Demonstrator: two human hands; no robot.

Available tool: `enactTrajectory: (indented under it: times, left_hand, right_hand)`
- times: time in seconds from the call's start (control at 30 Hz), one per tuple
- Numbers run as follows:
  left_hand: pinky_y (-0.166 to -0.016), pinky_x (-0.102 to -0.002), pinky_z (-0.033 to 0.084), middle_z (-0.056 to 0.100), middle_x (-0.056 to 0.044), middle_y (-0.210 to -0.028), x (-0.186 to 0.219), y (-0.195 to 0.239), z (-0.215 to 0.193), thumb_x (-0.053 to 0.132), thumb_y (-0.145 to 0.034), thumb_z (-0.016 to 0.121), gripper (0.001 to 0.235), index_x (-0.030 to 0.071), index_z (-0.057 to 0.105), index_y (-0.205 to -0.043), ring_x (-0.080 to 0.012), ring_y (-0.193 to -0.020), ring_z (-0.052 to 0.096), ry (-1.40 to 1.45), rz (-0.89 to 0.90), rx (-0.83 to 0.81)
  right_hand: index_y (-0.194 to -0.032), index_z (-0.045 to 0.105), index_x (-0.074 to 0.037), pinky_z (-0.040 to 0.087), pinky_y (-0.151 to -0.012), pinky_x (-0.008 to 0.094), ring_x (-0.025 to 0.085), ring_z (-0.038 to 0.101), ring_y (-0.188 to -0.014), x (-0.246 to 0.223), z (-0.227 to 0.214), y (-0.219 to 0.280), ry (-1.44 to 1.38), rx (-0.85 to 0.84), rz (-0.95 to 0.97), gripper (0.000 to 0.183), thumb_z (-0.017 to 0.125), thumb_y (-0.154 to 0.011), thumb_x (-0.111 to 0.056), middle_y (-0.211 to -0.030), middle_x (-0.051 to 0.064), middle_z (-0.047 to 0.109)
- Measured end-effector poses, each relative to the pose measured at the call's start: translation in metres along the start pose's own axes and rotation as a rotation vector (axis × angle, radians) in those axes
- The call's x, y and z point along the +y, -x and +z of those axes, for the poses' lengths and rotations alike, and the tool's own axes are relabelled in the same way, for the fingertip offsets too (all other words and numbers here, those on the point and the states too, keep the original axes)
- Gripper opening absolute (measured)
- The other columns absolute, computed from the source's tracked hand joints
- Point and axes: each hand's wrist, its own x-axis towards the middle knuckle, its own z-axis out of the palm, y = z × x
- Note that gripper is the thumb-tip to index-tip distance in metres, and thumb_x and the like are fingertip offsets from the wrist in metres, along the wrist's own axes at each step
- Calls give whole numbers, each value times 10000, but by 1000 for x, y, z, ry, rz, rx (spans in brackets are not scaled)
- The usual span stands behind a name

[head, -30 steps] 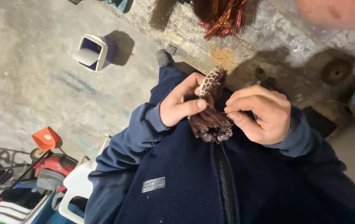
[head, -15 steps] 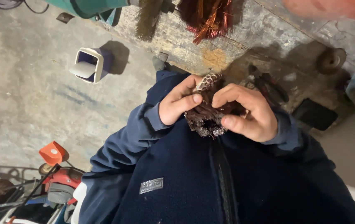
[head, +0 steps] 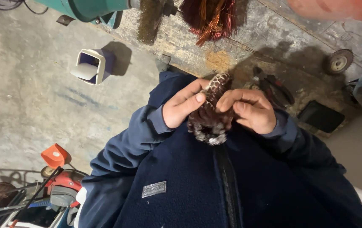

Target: Disassembling electric motors to extract and sort copper wiring for recycling.

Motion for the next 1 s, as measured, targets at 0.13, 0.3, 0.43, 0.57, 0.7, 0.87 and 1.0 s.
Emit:
enactTrajectory:
  times: [0.13,0.3,0.43,0.57,0.7,0.87,1.0]
  left_hand:
    - [-1150,-332,431,609,-95,-1348,2,3,4,387,-1149,467,540,-30,446,-1490,-156,-1263,569,5,-15,-13]
    - [-1127,-369,467,618,-124,-1326,7,7,10,393,-1154,459,535,-39,433,-1469,-187,-1238,603,71,-37,-35]
    - [-1148,-394,466,599,-129,-1345,10,8,14,394,-1150,472,548,-36,411,-1484,-204,-1265,597,118,-47,-67]
    - [-1158,-384,468,599,-119,-1353,11,10,16,391,-1153,474,524,-21,422,-1472,-189,-1275,599,75,-33,-73]
    - [-1156,-340,439,600,-95,-1346,11,7,18,395,-1155,472,523,-26,454,-1465,-147,-1262,571,-66,-28,-40]
    - [-1111,-312,443,606,-66,-1313,11,-3,26,378,-1139,475,494,-19,472,-1433,-126,-1211,568,-90,-47,-35]
    - [-937,-279,491,654,-38,-1099,11,-14,32,241,-1104,443,316,5,553,-1283,-104,-1016,598,-244,-57,127]
  right_hand:
    - [-1141,677,81,512,-906,336,230,646,-1058,0,3,1,105,-86,-51,247,613,-1104,-156,-1178,169,684]
    - [-1140,654,44,533,-745,328,195,657,-836,-1,8,-2,-68,-87,64,226,649,-1075,-173,-1043,129,699]
    - [-1110,617,-6,519,-710,302,163,638,-800,-3,10,-6,1,-102,50,189,673,-1062,-181,-1026,108,718]
    - [-1103,629,-14,494,-674,279,140,629,-753,-6,11,-3,-10,-62,115,190,671,-1044,-189,-995,94,719]
    - [-1145,665,-23,501,-850,262,133,648,-931,-20,17,5,468,-3,-110,230,604,-1112,-243,-1038,57,720]
    - [-1247,684,-15,508,-905,269,142,656,-995,-40,21,21,482,101,-143,376,623,-1087,-349,-1086,48,720]
    - [-1312,632,-10,547,-797,295,186,700,-883,-56,33,27,959,78,-313,582,775,-910,-406,-1041,69,707]
